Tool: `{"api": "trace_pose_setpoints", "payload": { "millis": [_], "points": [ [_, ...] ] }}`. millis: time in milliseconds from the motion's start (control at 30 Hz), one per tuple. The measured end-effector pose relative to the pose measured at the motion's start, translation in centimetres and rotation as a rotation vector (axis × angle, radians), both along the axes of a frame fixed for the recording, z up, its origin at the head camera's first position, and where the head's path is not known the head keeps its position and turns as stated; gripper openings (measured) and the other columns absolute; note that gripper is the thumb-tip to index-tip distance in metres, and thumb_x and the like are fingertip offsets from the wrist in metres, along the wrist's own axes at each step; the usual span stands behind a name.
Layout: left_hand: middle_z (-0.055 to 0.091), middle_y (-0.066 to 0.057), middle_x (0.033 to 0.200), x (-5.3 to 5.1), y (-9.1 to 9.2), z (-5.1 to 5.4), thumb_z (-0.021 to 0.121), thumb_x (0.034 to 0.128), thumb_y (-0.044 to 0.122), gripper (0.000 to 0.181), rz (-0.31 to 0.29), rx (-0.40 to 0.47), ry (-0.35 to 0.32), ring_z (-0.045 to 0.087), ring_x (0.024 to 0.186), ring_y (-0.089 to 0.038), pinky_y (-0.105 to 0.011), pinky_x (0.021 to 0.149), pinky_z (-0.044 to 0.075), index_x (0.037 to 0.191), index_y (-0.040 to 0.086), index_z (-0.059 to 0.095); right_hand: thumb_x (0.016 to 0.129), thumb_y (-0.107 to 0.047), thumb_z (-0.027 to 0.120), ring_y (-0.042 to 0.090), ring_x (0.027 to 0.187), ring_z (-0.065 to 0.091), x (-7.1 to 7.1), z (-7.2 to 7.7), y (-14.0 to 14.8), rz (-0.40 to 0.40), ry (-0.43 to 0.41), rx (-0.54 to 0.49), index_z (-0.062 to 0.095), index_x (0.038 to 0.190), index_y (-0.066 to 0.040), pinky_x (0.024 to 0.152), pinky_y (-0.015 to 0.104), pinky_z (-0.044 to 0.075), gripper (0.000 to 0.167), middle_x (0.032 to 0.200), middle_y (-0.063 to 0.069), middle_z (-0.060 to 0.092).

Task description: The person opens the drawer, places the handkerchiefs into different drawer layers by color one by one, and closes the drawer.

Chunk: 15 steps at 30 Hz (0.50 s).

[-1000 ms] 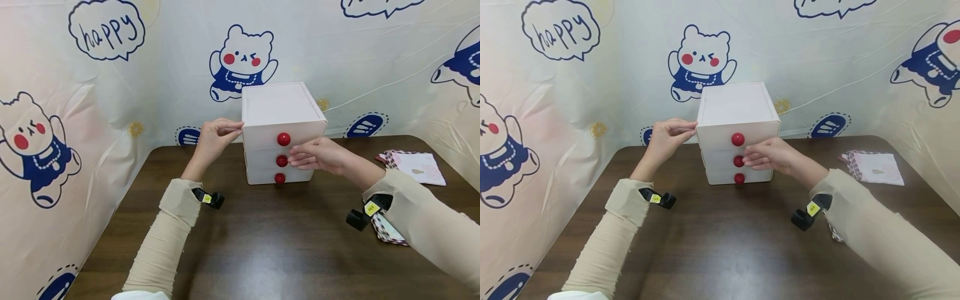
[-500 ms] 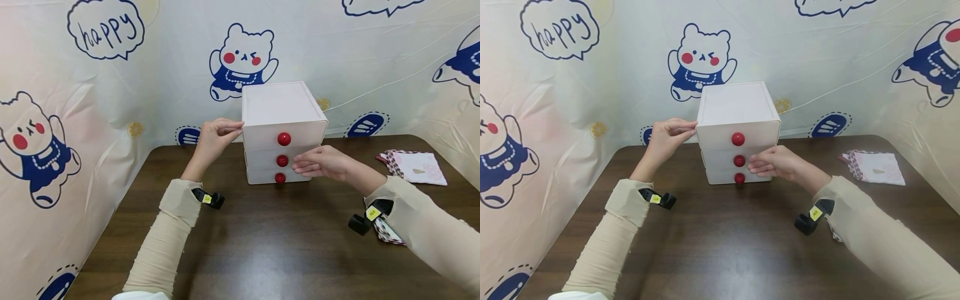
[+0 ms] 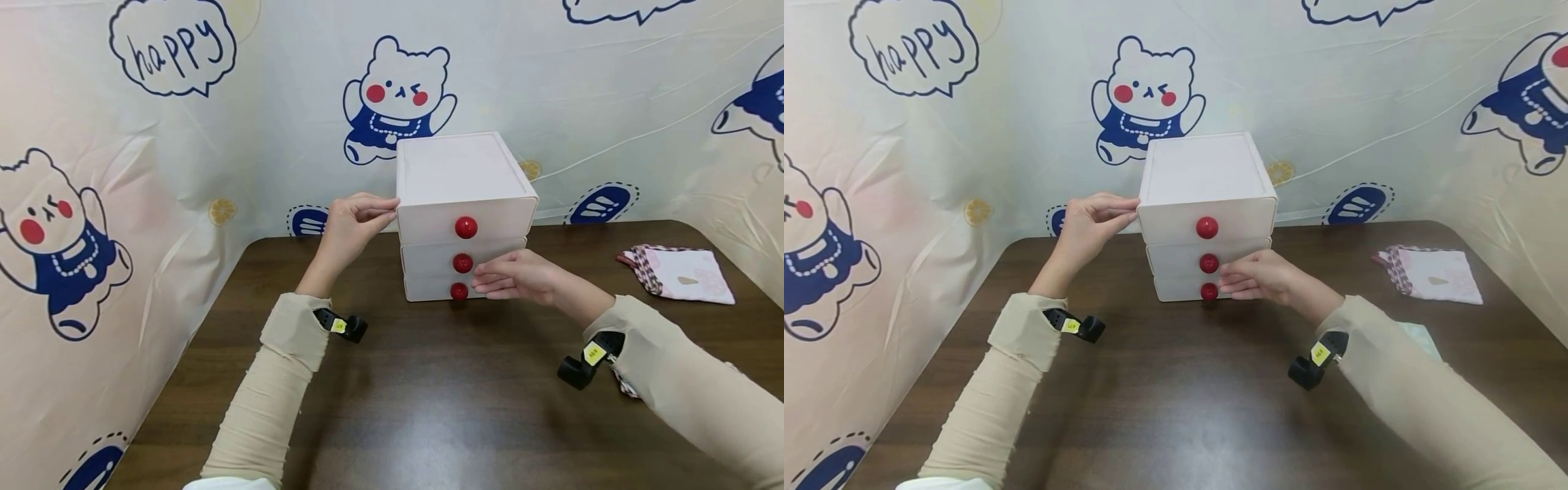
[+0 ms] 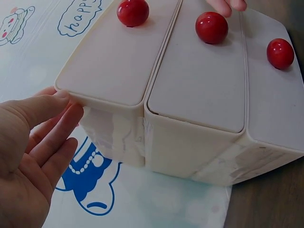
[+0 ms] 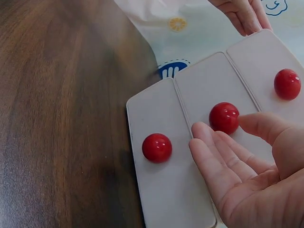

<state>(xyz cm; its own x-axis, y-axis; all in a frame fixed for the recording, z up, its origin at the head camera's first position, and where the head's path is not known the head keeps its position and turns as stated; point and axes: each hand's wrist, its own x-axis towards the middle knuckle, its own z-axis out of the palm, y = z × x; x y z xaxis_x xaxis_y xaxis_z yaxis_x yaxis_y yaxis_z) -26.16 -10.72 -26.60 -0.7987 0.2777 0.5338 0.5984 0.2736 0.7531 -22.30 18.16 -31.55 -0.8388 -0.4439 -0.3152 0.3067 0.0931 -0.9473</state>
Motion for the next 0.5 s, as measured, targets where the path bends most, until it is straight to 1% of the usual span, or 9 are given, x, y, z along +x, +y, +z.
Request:
{"api": "trace_pose_setpoints", "payload": {
  "millis": [67, 100, 200, 333, 500],
  "points": [
    [0.066, -0.011, 0.096, 0.0, 0.0, 0.0, 0.069, 0.0805, 0.004, 0.020, 0.001, -0.002, -0.001, 0.064, 0.085, -0.017, -0.024, 0.074, 0.053, 0.100, 0.002, 0.070, 0.095, -0.014, 0.051, 0.027, 0.094, 0.064, -0.1, -0.2, -0.1, -0.002, -0.004, 0.000, 0.049, 0.121, 0.013, 0.088, 0.042, 0.045, 0.038, 0.098, 0.015, 0.067],
    [0.066, -0.010, 0.096, -0.3, -0.1, -0.3, 0.070, 0.0802, 0.006, 0.020, -0.001, 0.001, 0.005, 0.064, 0.085, -0.016, -0.024, 0.074, 0.053, 0.100, 0.003, 0.071, 0.095, -0.014, 0.051, 0.027, 0.096, 0.063, -0.1, -0.2, -0.2, -0.002, -0.005, 0.002, 0.047, 0.123, 0.014, 0.089, 0.042, 0.044, 0.040, 0.098, 0.015, 0.067],
    [0.066, -0.010, 0.096, -0.4, 0.0, -0.2, 0.070, 0.0803, 0.006, 0.020, 0.004, -0.005, -0.001, 0.064, 0.085, -0.016, -0.023, 0.074, 0.053, 0.100, 0.003, 0.071, 0.095, -0.014, 0.051, 0.028, 0.097, 0.063, -0.2, -0.4, -0.4, -0.005, -0.006, 0.007, 0.042, 0.126, 0.016, 0.089, 0.043, 0.043, 0.045, 0.100, 0.016, 0.067],
    [0.066, -0.013, 0.098, -0.2, 0.1, 0.0, 0.069, 0.0806, 0.002, 0.021, 0.014, -0.012, -0.013, 0.064, 0.086, -0.020, -0.024, 0.074, 0.053, 0.101, 0.000, 0.069, 0.094, -0.014, 0.052, 0.027, 0.095, 0.063, -0.4, -0.6, -0.6, -0.013, -0.016, -0.002, 0.041, 0.127, 0.015, 0.088, 0.041, 0.046, 0.045, 0.101, 0.017, 0.066],
    [0.065, -0.018, 0.098, 1.6, 0.4, 1.3, 0.066, 0.0814, -0.003, 0.020, 0.026, -0.032, -0.021, 0.063, 0.088, -0.025, -0.024, 0.076, 0.052, 0.102, -0.006, 0.067, 0.094, -0.013, 0.053, 0.027, 0.095, 0.064, -0.6, -0.8, -1.1, -0.018, -0.033, -0.014, 0.043, 0.126, 0.015, 0.086, 0.039, 0.048, 0.044, 0.098, 0.017, 0.067]
  ]
}}
